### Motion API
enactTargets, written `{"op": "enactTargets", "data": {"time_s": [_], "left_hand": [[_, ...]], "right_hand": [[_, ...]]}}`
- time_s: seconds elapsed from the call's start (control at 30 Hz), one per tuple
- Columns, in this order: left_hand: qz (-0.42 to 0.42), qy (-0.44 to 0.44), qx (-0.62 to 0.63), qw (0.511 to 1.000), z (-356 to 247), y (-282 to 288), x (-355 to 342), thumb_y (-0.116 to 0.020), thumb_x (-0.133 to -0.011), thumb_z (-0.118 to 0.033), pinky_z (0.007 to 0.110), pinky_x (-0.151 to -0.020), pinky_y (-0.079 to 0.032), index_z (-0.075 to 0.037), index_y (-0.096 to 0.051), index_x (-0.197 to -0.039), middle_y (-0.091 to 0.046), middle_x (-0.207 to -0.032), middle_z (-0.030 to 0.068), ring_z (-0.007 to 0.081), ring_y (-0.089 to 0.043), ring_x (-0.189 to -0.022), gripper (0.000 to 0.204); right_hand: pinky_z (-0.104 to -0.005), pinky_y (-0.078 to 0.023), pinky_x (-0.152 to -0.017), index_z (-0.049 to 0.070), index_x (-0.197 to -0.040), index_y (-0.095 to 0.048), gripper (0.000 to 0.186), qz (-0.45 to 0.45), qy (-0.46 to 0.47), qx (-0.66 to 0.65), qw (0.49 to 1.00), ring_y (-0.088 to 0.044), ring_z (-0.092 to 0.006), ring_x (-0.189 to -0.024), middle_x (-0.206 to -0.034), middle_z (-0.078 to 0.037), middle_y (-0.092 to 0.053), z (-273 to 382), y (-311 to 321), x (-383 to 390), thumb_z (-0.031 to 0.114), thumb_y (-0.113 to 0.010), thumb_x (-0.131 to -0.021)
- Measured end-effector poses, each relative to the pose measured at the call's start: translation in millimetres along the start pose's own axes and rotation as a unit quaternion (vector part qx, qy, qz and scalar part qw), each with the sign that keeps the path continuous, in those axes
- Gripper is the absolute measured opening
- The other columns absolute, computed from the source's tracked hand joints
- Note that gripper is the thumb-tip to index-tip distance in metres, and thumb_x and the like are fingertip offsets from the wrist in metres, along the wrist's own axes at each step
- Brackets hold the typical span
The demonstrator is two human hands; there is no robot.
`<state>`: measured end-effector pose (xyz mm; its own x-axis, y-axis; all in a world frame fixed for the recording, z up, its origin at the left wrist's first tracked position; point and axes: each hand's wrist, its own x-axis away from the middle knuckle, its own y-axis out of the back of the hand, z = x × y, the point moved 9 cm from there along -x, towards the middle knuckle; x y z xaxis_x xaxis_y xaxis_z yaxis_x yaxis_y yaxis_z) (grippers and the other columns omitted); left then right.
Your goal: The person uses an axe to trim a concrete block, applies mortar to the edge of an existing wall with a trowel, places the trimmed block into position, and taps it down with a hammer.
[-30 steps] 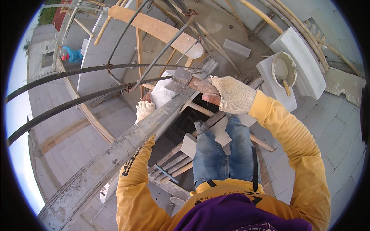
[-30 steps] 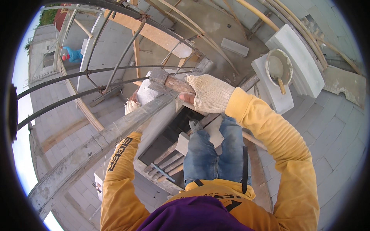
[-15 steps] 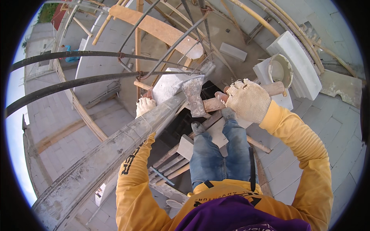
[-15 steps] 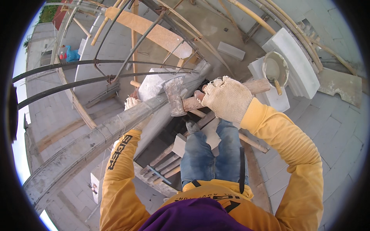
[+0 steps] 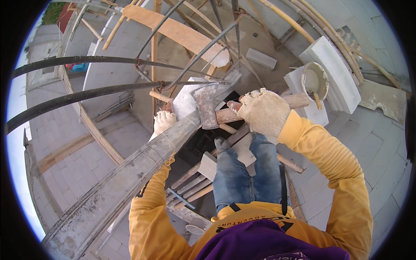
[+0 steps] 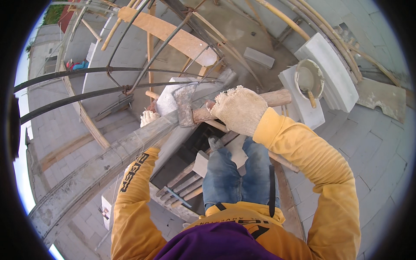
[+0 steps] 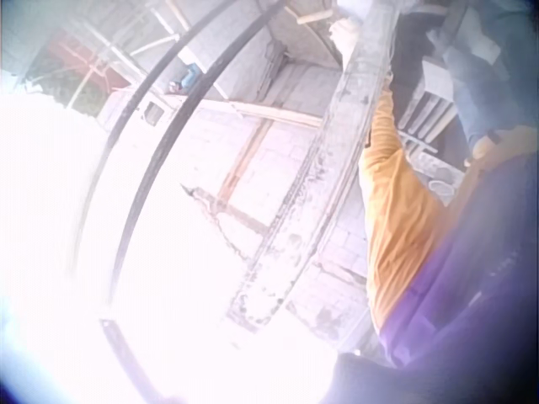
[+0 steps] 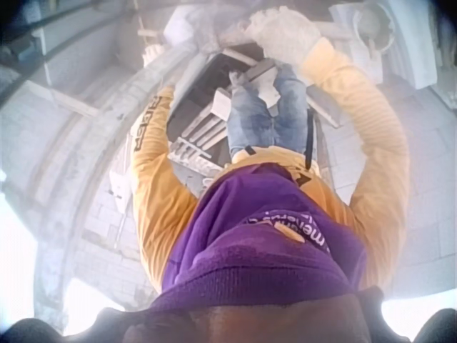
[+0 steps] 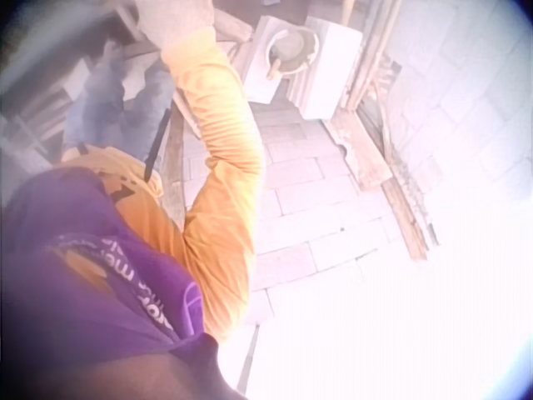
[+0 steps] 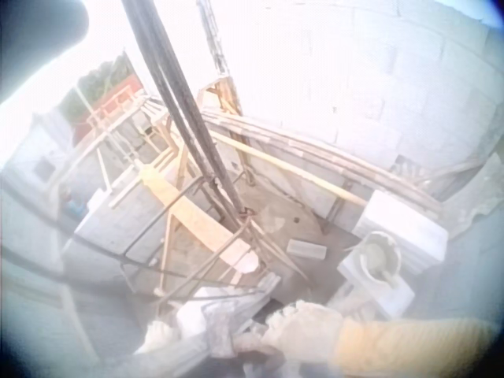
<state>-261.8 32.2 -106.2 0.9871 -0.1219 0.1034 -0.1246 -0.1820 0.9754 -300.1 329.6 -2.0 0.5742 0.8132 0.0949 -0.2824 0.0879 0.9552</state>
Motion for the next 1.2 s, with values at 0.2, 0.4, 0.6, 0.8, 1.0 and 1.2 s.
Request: {"op": "enactTargets", "data": {"time_s": [0.2, 0.4, 0.6, 0.8, 1.0, 1.2], "left_hand": [[0.020, 0.014, 0.010, 1.000, -1, 7, -1, -0.075, -0.080, -0.034, 0.050, -0.088, -0.051, -0.005, -0.045, -0.149, -0.064, -0.120, 0.0198, 0.0394, -0.063, -0.104, 0.080], [0.034, 0.037, 0.007, 0.999, -10, 10, -9, -0.075, -0.078, -0.036, 0.050, -0.089, -0.049, -0.002, -0.047, -0.145, -0.063, -0.118, 0.0201, 0.0400, -0.061, -0.105, 0.080], [0.029, 0.053, 0.004, 0.998, -13, 17, -6, -0.073, -0.079, -0.041, 0.052, -0.095, -0.045, -0.001, -0.047, -0.144, -0.058, -0.124, 0.0212, 0.0416, -0.055, -0.113, 0.080], [0.015, 0.028, -0.009, 0.999, -16, 21, -8, -0.069, -0.082, -0.044, 0.053, -0.100, -0.041, -0.002, -0.046, -0.146, -0.054, -0.132, 0.0221, 0.0429, -0.050, -0.121, 0.080], [0.005, 0.003, -0.025, 1.000, -15, 19, -10, -0.065, -0.085, -0.047, 0.055, -0.106, -0.037, -0.003, -0.045, -0.148, -0.050, -0.140, 0.0230, 0.0441, -0.046, -0.129, 0.079], [-0.019, -0.047, -0.062, 0.997, -20, 16, -24, -0.061, -0.088, -0.050, 0.057, -0.112, -0.034, -0.004, -0.044, -0.150, -0.046, -0.148, 0.0239, 0.0454, -0.042, -0.137, 0.079]], "right_hand": [[-0.0441, -0.057, -0.081, 0.006, -0.131, -0.063, 0.054, 0.072, -0.082, -0.165, 0.980, -0.071, -0.0330, -0.090, -0.100, -0.015, -0.069, -6, 7, 13, 0.020, -0.077, -0.081], [-0.0448, -0.058, -0.078, 0.003, -0.126, -0.063, 0.050, 0.032, -0.059, -0.179, 0.982, -0.072, -0.0342, -0.088, -0.099, -0.017, -0.070, 0, 8, 3, 0.021, -0.076, -0.081], [-0.0443, -0.057, -0.077, 0.000, -0.127, -0.062, 0.051, 0.046, -0.067, -0.206, 0.975, -0.071, -0.0352, -0.088, -0.100, -0.018, -0.069, 3, 8, -9, 0.019, -0.076, -0.081], [-0.0451, -0.058, -0.078, -0.002, -0.125, -0.062, 0.045, 0.003, -0.093, -0.216, 0.972, -0.071, -0.0361, -0.088, -0.101, -0.020, -0.069, 14, 13, -25, 0.019, -0.070, -0.085], [-0.0462, -0.057, -0.075, -0.003, -0.122, -0.064, 0.045, -0.089, -0.113, -0.235, 0.961, -0.070, -0.0398, -0.081, -0.095, -0.022, -0.069, 11, 27, -23, 0.022, -0.070, -0.085], [-0.0442, -0.056, -0.070, -0.002, -0.115, -0.065, 0.040, -0.055, -0.197, -0.268, 0.942, -0.070, -0.0392, -0.077, -0.091, -0.022, -0.069, 7, 22, 68, 0.020, -0.074, -0.083]]}}
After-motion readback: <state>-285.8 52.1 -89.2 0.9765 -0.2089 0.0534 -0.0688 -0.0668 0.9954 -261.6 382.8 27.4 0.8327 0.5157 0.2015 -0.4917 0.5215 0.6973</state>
